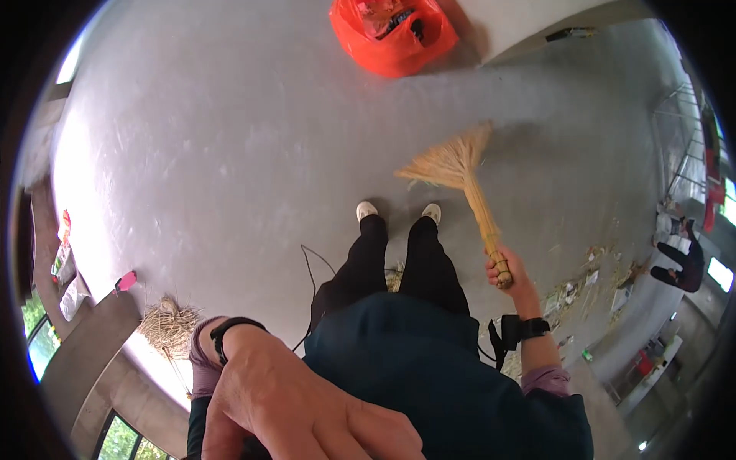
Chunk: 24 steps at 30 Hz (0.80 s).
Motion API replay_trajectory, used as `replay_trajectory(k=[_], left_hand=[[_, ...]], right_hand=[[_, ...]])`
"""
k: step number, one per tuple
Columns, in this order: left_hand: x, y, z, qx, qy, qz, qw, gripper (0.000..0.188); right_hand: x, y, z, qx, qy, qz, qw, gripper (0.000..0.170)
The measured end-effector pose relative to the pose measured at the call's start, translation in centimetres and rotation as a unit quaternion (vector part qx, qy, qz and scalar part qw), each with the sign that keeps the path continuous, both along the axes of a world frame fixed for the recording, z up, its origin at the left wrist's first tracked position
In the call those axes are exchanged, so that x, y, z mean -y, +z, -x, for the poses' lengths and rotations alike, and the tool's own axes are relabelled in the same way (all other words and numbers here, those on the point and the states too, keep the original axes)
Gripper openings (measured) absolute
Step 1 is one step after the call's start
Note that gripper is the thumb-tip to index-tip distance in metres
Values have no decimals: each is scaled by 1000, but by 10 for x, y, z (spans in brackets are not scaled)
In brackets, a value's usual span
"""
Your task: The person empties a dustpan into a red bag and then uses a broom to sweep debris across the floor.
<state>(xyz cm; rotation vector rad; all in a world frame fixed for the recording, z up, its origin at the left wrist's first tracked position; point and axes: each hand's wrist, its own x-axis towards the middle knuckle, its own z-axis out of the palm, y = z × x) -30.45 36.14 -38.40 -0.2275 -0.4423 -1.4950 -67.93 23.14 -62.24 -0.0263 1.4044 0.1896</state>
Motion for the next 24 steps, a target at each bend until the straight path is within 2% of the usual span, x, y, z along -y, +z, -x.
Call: replay_trajectory(k=[1, 3, 7, 8, 10, 12, 16, 19, 22, 24], left_hand=[[6, 10, 3, -3, -10, 0, 1000, 53], [21, 33, 20, -17, 195, 44, 980, 63], [45, 55, 4, -18, 155, 21, 987, 59], [54, 48, 4, 1, 141, 32, 989, 56], [65, 39, 13, 21, 121, 39, 992, 53], [72, 35, 26, 5, 104, -7, 995, 48], [79, 46, 45, 37, 70, -32, 996, 47], [81, 49, 65, 24, 38, -9, 999, 48], [92, 46, 88, 35, 37, 43, 998, 48], [103, 42, 104, 33, 44, 76, 996, 50]], right_hand=[[1, 16, -16, 30, 38, 5, 999, 37], [5, 34, -54, 91, 98, 9, 991, 38], [23, 10, -155, 172, 169, 41, 970, 25], [29, -9, -176, 210, 191, 37, 958, 32], [39, -40, -213, 222, 162, -3, 962, 29], [41, -57, -232, 224, 157, 26, 962, 26], [53, -71, -203, 232, 183, 52, 954, 24], [48, -62, -120, 192, 106, 38, 975, 24], [35, -53, -31, 119, 47, 43, 991, 24], [33, -45, 33, 111, 14, 43, 993, 27]])
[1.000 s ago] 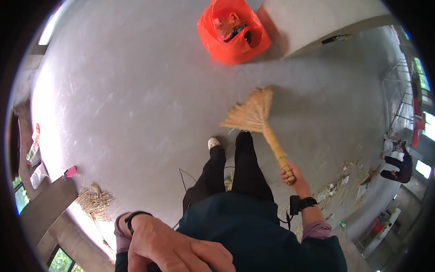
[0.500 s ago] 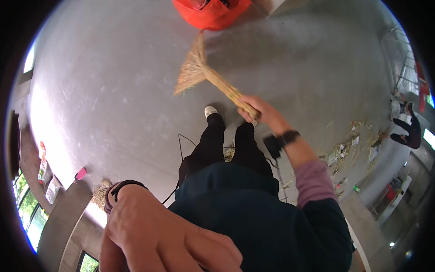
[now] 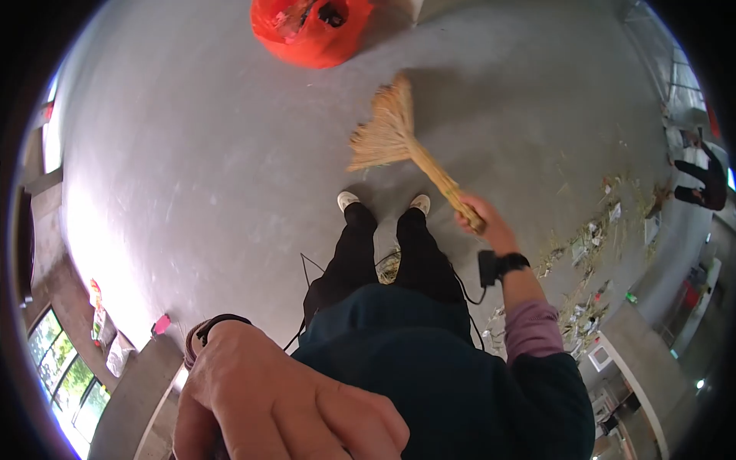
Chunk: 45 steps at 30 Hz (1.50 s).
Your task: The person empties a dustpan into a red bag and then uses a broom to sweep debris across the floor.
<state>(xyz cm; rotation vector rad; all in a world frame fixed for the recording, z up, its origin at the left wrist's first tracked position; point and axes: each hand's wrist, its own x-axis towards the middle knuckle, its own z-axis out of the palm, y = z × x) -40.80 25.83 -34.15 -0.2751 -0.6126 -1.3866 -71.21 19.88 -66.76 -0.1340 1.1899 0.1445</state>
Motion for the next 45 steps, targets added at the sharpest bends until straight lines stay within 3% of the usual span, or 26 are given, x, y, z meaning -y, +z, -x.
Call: replay_trajectory(k=[4, 6, 10, 13, 15, 17, 18, 20, 22, 26, 29, 30, 31, 32, 35, 37, 39, 45], left_hand=[[20, -1, 27, -28, -71, 33, 997, 50], [26, 12, 42, -28, -51, -64, 996, 49], [54, 10, 63, -17, -59, 28, 998, 50], [70, 8, 66, -46, -155, 30, 986, 55], [91, -2, 55, 35, -228, 91, 969, 58], [92, -18, 56, 103, -275, 29, 956, 35], [83, -34, 50, 168, -234, -34, 957, 43], [68, -75, 38, 204, -249, -225, 920, 51], [53, -115, 17, 280, -202, -352, 870, 52], [-9, -171, -40, 353, -113, -576, 728, 39], [-78, -227, -82, 410, -78, -670, 614, 34], [-95, -243, -90, 413, -78, -668, 615, 34], [-112, -258, -95, 422, -71, -699, 572, 32], [-126, -269, -100, 431, -64, -729, 528, 31], [-153, -291, -111, 417, -77, -778, 463, 30], [-154, -303, -116, 425, -96, -786, 439, 30], [-142, -312, -115, 449, -126, -786, 407, 31], [-32, -321, -116, 536, -155, -705, 437, 32]], right_hand=[[-15, 38, 99, -120, -71, 70, 988, 28], [-15, 51, 140, -122, -132, 62, 982, 27], [5, 59, 196, -142, -264, 43, 953, 25], [19, 63, 215, -167, -288, 79, 940, 25], [20, 62, 222, -183, -300, 76, 933, 25], [5, 67, 212, -204, -214, 112, 949, 22], [2, 71, 204, -201, -221, 114, 948, 22], [6, 84, 187, -216, -165, 159, 949, 17], [23, 90, 165, -184, -109, 201, 956, 17], [55, 91, 105, -95, -21, 262, 960, 24], [79, 48, 69, -41, -88, 172, 980, 22], [90, 26, 60, 42, -137, 106, 984, 21], [102, 12, 52, 123, -181, 39, 975, 20], [116, 7, 41, 122, -181, 40, 975, 20], [149, 1, -3, 132, -143, -2, 981, 18], [167, 4, -38, 120, -41, 21, 992, 18], [179, -11, -68, 153, -42, 7, 987, 15], [214, -42, -148, 200, -70, -48, 976, 15]])
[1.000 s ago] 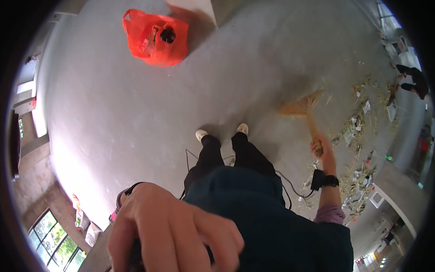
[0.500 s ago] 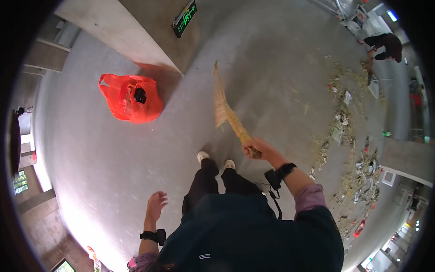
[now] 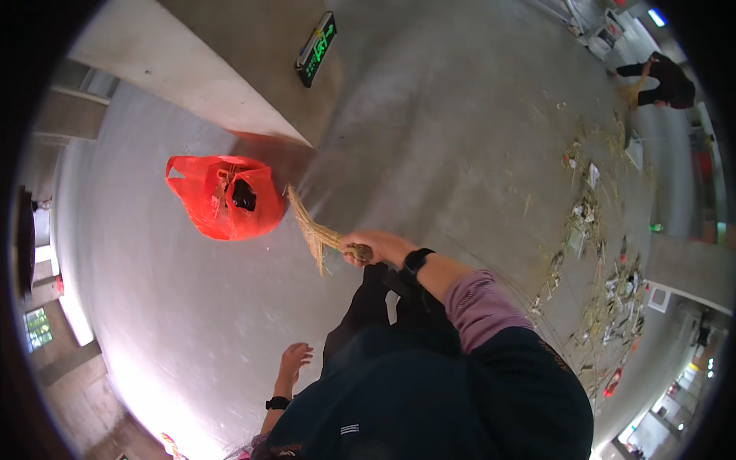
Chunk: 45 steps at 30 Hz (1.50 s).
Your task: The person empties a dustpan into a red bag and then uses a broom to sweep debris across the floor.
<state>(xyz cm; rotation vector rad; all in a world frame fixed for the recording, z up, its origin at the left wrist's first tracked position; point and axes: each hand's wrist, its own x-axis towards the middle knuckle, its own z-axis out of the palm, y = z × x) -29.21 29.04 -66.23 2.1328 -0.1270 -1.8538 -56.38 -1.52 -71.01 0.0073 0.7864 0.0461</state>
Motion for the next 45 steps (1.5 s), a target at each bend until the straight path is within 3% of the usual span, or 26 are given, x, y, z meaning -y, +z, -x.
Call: replay_trajectory(k=[5, 7, 12, 15, 17, 21, 24, 26, 32, 36, 39, 43, 45], left_hand=[[88, 13, -17, 34, -70, 93, 993, 29], [108, 17, -25, 52, -47, 109, 992, 27], [111, -3, -42, 69, -61, 62, 994, 28], [125, -1, -26, 86, -96, 17, 992, 28], [136, 1, -13, 101, -124, -9, 987, 29], [149, 15, 27, 96, -133, -14, 986, 29], [171, 19, 62, 75, -216, -16, 973, 28], [186, 17, 82, 73, -229, -3, 971, 27], [237, 10, 123, 69, -262, 34, 962, 28], [246, 8, 146, 76, -261, 51, 961, 29], [234, 13, 147, 88, -244, 25, 965, 29], [213, 26, 144, 95, -244, 30, 965, 29], [207, 9, 136, 84, -454, 136, 877, 29]], right_hand=[[45, 11, 9, -70, -31, -6, 997, 18], [47, 23, 34, -89, -53, -11, 995, 19], [39, 10, 98, -106, -138, -11, 985, 24], [31, 29, 167, -61, -249, 1, 967, 27], [24, 53, 210, -96, -368, -4, 925, 29], [-4, 37, 310, -97, -399, -22, 912, 31], [-21, 46, 385, -139, -433, -57, 889, 30], [-36, 49, 437, -126, -488, -112, 857, 29], [-54, 75, 539, -199, -578, -73, 788, 25], [-45, 85, 576, -243, -581, -49, 775, 22], [-34, 85, 559, -329, -524, -18, 785, 21], [-6, 109, 521, -299, -446, 62, 841, 18], [7, 110, 513, -280, -425, 80, 857, 18]])
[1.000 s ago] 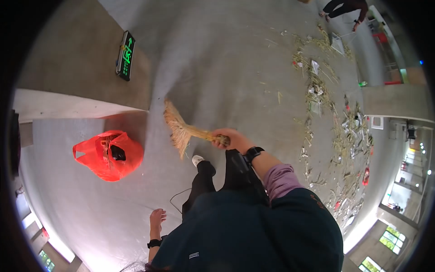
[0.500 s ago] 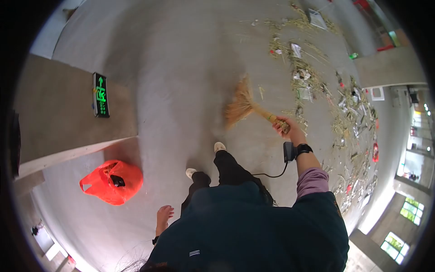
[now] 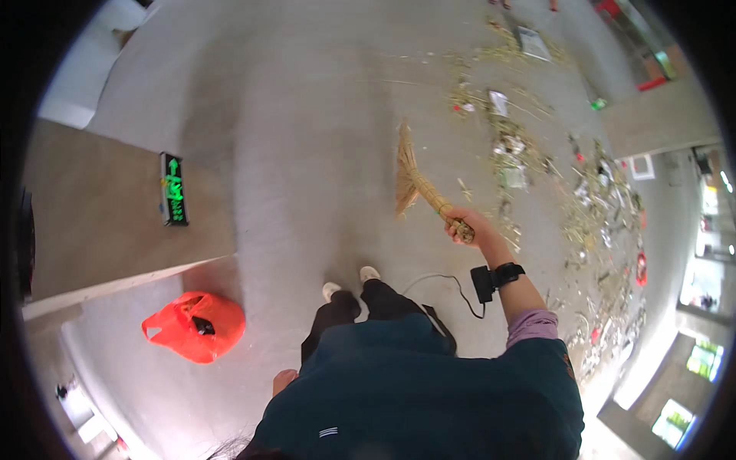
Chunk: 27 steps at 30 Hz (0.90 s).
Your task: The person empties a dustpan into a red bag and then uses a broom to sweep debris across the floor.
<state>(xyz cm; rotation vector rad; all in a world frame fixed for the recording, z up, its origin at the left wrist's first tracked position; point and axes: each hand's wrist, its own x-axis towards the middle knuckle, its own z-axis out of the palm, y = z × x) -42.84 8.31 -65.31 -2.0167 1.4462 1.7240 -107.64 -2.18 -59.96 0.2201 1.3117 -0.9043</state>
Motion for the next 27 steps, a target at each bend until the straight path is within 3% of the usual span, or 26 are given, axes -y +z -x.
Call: replay_trajectory(k=[2, 4, 5, 10, 12, 14, 17, 19, 21, 23, 26, 27], left_hand=[[-2, 9, 1, -18, 0, 35, 999, 29], [17, 8, 16, 3, 195, -97, 976, 28], [26, 10, 21, 12, 226, -110, 968, 28], [36, 16, 21, 22, 253, -99, 962, 28], [41, 1, 9, 24, 249, -109, 962, 28], [39, -7, -8, -25, 20, 40, 999, 28], [61, 0, -16, -17, 51, 44, 998, 27], [84, 0, -15, -14, 66, 46, 997, 27], [123, -4, -4, -11, 284, -101, 953, 28], [154, -19, 0, -15, 266, -101, 958, 28], [187, -32, -16, -2, 239, -100, 966, 28], [201, -32, -19, 3, 242, -90, 966, 28]], right_hand=[[20, -10, -13, 73, 25, -18, 997, 17], [46, -14, -33, 70, 67, -5, 995, 16], [61, -15, -47, 64, 102, 7, 993, 15], [141, -43, -133, 110, 239, 38, 964, 15], [172, -55, -168, 121, 272, 29, 954, 14], [191, -79, -209, 134, 341, 80, 927, 12], [230, -63, -268, 127, 347, 85, 925, 12], [263, -66, -292, 136, 378, 22, 916, 12], [291, -78, -301, 120, 391, 18, 912, 11], [316, -84, -298, 104, 405, 15, 908, 11], [335, -98, -288, 148, 351, 16, 924, 10], [337, -106, -278, 204, 266, 65, 940, 11]])
